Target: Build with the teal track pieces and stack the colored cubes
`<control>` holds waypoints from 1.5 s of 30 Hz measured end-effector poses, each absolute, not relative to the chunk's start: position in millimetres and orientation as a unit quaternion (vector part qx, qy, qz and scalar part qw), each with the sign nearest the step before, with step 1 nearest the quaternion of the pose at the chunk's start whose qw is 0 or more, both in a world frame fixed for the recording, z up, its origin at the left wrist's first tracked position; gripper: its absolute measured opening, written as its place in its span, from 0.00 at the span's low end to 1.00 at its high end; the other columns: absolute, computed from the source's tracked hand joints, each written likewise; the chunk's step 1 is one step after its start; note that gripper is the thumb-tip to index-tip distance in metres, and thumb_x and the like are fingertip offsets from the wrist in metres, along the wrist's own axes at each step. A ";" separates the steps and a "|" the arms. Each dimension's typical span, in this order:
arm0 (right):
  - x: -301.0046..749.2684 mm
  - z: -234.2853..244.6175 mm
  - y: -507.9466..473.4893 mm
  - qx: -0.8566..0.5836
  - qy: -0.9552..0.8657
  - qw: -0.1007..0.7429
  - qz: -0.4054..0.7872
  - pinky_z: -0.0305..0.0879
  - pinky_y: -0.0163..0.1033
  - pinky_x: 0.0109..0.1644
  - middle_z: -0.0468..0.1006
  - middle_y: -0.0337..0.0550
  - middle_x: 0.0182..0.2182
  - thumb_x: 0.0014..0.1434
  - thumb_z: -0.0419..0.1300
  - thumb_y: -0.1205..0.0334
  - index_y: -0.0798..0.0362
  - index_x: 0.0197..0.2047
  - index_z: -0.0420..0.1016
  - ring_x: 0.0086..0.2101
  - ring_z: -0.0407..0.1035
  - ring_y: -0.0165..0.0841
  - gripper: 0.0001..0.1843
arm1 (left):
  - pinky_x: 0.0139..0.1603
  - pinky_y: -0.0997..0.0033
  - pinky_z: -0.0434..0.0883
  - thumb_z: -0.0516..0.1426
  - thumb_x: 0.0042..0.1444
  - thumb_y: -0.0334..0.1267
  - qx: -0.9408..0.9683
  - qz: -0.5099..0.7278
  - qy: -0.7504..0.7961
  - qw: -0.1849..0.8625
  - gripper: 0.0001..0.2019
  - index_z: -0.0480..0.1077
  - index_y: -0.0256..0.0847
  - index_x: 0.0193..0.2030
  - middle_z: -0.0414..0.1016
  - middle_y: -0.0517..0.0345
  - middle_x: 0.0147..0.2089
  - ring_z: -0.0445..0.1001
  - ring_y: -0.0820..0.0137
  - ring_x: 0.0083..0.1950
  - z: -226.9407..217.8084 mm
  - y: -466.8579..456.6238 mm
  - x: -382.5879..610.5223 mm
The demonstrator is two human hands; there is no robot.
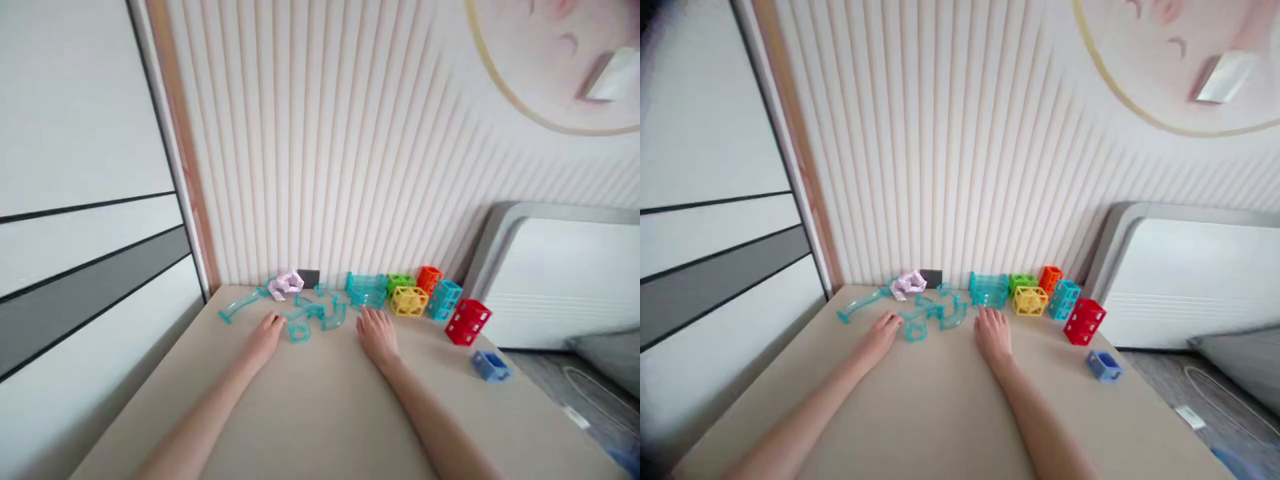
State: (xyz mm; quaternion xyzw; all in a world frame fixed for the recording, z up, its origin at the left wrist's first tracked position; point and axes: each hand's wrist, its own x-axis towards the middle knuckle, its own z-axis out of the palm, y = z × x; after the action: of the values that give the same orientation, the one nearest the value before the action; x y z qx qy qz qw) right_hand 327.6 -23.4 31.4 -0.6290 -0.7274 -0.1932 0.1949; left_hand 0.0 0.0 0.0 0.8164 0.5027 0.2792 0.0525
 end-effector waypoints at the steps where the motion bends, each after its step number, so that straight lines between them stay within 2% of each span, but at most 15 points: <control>1: 323.1 30.1 -24.6 -0.606 -0.745 0.204 -0.190 0.67 0.50 0.53 0.80 0.55 0.48 0.67 0.55 0.64 0.58 0.58 0.73 0.48 0.72 0.46 0.18 | 0.51 0.68 0.70 0.46 0.64 0.23 0.816 0.282 0.502 0.052 0.14 0.69 0.44 0.42 0.69 0.55 0.44 0.74 0.66 0.46 0.2 -0.1 0.1; 6: 300.6 25.9 -28.1 -0.519 -0.812 0.222 -0.150 0.64 0.50 0.60 0.76 0.53 0.56 0.69 0.53 0.59 0.53 0.59 0.72 0.56 0.68 0.45 0.19 | 0.51 0.69 0.70 0.46 0.64 0.23 0.816 0.301 0.491 0.053 0.14 0.69 0.45 0.43 0.71 0.56 0.44 0.74 0.66 0.47 2.1 -0.9 1.0; 12: 295.5 29.2 -25.9 -0.447 -0.872 0.189 -0.061 0.61 0.51 0.65 0.68 0.51 0.64 0.70 0.52 0.56 0.51 0.64 0.68 0.62 0.63 0.44 0.22 | 0.51 0.68 0.71 0.47 0.64 0.24 0.810 0.342 0.474 0.053 0.13 0.68 0.45 0.42 0.71 0.56 0.43 0.75 0.66 0.46 6.8 -2.4 0.9; 18: 304.1 23.6 -22.5 -0.453 -0.873 0.182 0.001 0.59 0.53 0.66 0.69 0.51 0.64 0.71 0.49 0.54 0.52 0.65 0.68 0.63 0.61 0.44 0.24 | 0.49 0.66 0.73 0.46 0.65 0.27 0.790 0.397 0.465 0.042 0.11 0.67 0.45 0.43 0.71 0.56 0.42 0.75 0.65 0.45 8.9 -3.6 -1.3; 24: 304.6 21.1 -22.1 -0.464 -0.864 0.192 0.018 0.59 0.52 0.67 0.69 0.51 0.63 0.70 0.50 0.56 0.51 0.64 0.69 0.63 0.62 0.44 0.23 | 0.51 0.61 0.73 0.46 0.66 0.30 0.771 0.451 0.449 0.022 0.10 0.66 0.44 0.44 0.71 0.53 0.43 0.74 0.63 0.46 14.1 -4.7 -3.0; 32: 305.9 19.1 -20.9 -0.467 -0.862 0.196 0.025 0.60 0.53 0.66 0.69 0.51 0.63 0.71 0.49 0.55 0.50 0.65 0.69 0.63 0.61 0.44 0.23 | 0.47 0.62 0.74 0.47 0.65 0.30 0.733 0.505 0.455 -0.001 0.08 0.64 0.43 0.43 0.70 0.53 0.41 0.73 0.63 0.43 15.8 -3.9 -3.0; 39: 306.3 20.0 -23.0 -0.468 -0.862 0.193 0.029 0.59 0.53 0.67 0.69 0.52 0.64 0.70 0.49 0.55 0.52 0.65 0.68 0.64 0.61 0.44 0.24 | 0.45 0.62 0.74 0.48 0.63 0.30 0.714 0.513 0.477 -0.013 0.06 0.64 0.44 0.42 0.71 0.54 0.38 0.74 0.63 0.41 14.1 -1.2 -10.3; 45: 307.6 22.9 -25.8 -0.470 -0.860 0.194 0.032 0.60 0.53 0.66 0.69 0.52 0.63 0.70 0.50 0.56 0.51 0.64 0.69 0.63 0.61 0.44 0.23 | 0.48 0.57 0.73 0.48 0.61 0.28 0.692 0.501 0.520 -0.019 0.08 0.64 0.44 0.41 0.71 0.52 0.40 0.74 0.60 0.44 7.2 4.3 -19.3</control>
State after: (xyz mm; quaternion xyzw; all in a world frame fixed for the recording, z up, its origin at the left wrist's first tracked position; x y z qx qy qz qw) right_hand 307.6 -25.8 22.9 -0.4705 -0.8603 0.0316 0.1938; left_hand -19.3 4.3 7.2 0.6917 0.5195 0.5012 -0.0187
